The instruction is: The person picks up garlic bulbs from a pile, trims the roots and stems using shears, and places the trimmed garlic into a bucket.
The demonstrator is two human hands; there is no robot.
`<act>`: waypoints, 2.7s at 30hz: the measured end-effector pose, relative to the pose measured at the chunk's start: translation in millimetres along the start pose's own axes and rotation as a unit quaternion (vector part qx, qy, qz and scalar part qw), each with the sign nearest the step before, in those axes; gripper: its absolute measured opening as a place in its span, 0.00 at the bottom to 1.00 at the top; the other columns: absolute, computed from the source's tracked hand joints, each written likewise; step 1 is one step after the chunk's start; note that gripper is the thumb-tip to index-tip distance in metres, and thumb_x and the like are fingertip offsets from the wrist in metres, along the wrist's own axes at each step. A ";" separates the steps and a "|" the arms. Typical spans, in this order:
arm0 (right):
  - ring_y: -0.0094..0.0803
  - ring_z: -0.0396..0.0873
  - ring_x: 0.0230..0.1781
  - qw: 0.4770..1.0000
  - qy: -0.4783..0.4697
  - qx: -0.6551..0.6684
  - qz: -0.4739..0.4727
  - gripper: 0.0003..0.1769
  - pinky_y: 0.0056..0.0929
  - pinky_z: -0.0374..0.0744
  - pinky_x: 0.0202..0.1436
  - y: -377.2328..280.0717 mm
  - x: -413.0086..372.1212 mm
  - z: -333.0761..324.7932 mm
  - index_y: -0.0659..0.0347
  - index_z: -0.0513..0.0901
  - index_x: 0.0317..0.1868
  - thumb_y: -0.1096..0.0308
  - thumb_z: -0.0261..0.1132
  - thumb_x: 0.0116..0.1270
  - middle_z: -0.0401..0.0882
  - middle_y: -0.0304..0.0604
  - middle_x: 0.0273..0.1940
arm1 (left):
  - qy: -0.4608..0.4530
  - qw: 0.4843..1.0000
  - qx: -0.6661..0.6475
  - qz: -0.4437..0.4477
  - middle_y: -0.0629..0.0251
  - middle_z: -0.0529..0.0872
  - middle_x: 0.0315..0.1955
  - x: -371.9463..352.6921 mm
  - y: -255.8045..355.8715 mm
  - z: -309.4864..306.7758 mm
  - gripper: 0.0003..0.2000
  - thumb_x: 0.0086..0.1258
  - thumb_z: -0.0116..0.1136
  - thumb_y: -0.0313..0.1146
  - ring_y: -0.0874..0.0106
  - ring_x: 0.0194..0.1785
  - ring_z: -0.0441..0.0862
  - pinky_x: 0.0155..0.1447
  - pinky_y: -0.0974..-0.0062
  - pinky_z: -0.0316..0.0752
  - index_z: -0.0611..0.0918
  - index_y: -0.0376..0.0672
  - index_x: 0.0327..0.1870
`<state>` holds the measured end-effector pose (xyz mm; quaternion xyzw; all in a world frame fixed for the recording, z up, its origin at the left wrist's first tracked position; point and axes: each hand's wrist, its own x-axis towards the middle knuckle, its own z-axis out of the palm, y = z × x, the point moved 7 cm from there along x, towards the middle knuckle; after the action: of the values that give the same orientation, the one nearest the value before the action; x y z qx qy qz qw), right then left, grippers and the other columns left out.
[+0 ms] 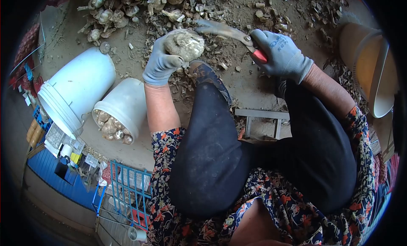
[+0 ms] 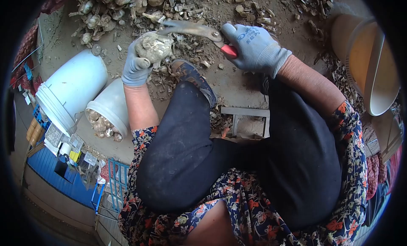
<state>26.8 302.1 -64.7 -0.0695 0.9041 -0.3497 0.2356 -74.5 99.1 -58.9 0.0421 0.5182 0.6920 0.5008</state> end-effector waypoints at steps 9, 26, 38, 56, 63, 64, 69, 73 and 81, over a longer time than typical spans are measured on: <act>0.46 0.79 0.41 0.989 0.061 -0.081 -0.104 0.20 0.44 0.75 0.47 -9.7 8.3 -2.6 0.61 0.70 0.50 0.59 0.60 0.62 0.75 0.50 0.38 | 0.051 0.989 0.126 -0.064 0.60 0.83 0.45 11.9 -3.7 10.5 0.38 0.37 0.80 0.38 0.72 0.45 0.83 0.51 0.77 0.80 0.77 0.31 0.52; 0.46 0.81 0.35 0.987 0.051 -0.110 -0.102 0.18 0.42 0.77 0.38 -11.2 13.7 5.7 0.60 0.70 0.43 0.61 0.64 0.57 0.78 0.49 0.31 | 0.014 0.997 0.059 -0.054 0.64 0.84 0.43 13.9 -15.1 19.7 0.36 0.37 0.74 0.37 0.75 0.48 0.80 0.56 0.77 0.74 0.77 0.32 0.54; 0.55 0.79 0.39 0.984 -0.084 0.144 0.067 0.23 0.46 0.75 0.42 5.3 -8.7 26.5 0.64 0.67 0.43 0.53 0.64 0.62 0.78 0.59 0.35 | 0.041 0.949 -0.233 0.207 0.61 0.75 0.55 9.7 -29.9 -1.2 0.31 0.53 0.61 0.26 0.62 0.58 0.76 0.66 0.57 0.70 0.69 0.51 0.62; 0.19 0.70 0.17 0.872 -0.108 0.435 0.194 0.08 0.22 0.71 0.20 -0.8 -11.3 41.2 0.61 0.72 0.31 0.68 0.62 0.63 0.70 0.32 0.20 | 0.281 0.908 0.024 0.310 0.63 0.83 0.39 -83.2 20.3 -8.8 0.16 0.59 0.68 0.30 0.74 0.39 0.82 0.37 0.76 0.83 0.80 0.48 0.48; 0.20 0.69 0.17 0.837 -0.105 0.462 0.276 0.10 0.22 0.70 0.21 8.7 -29.4 48.7 0.59 0.72 0.29 0.64 0.60 0.65 0.70 0.32 0.20 | 0.773 0.494 0.122 0.380 0.61 0.83 0.26 -367.8 107.1 -98.6 0.06 0.68 0.53 0.31 0.74 0.27 0.81 0.29 0.80 0.75 0.78 0.37 0.38; 0.20 0.69 0.17 0.838 -0.110 0.460 0.273 0.10 0.22 0.70 0.21 6.8 -29.7 49.6 0.59 0.72 0.29 0.64 0.60 0.65 0.70 0.32 0.20 | 0.794 0.460 0.118 0.379 0.62 0.83 0.26 -393.4 105.5 -99.4 0.08 0.67 0.53 0.33 0.75 0.27 0.81 0.30 0.80 0.76 0.79 0.37 0.38; 0.20 0.71 0.18 0.845 -0.101 0.444 0.282 0.09 0.22 0.70 0.22 3.6 -26.7 53.3 0.58 0.72 0.31 0.63 0.60 0.65 0.71 0.33 0.22 | 0.860 0.447 0.029 0.246 0.58 0.84 0.34 -501.2 -1.6 -199.7 0.14 0.67 0.53 0.36 0.68 0.34 0.83 0.39 0.72 0.80 0.79 0.34 0.45; 0.20 0.71 0.19 0.861 -0.124 0.418 0.260 0.09 0.21 0.70 0.23 4.2 -27.3 44.8 0.58 0.72 0.31 0.64 0.60 0.65 0.71 0.32 0.23 | 0.836 0.510 0.009 0.205 0.52 0.80 0.46 -481.5 -60.4 -239.9 0.18 0.66 0.51 0.35 0.61 0.45 0.81 0.49 0.64 0.78 0.76 0.30 0.51; 0.20 0.70 0.22 0.897 -0.106 0.369 0.220 0.12 0.24 0.71 0.26 30.8 -19.9 36.7 0.59 0.73 0.33 0.61 0.63 0.64 0.72 0.33 0.23 | 0.796 0.091 0.516 -0.303 0.45 0.81 0.39 -501.6 2.8 -200.4 0.23 0.71 0.44 0.48 0.49 0.44 0.80 0.43 0.53 0.75 0.76 0.33 0.51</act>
<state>62.9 308.8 -101.3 0.1865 0.6717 -0.5884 0.4097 56.2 -405.7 82.3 -0.4453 0.8156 -0.3228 -0.1796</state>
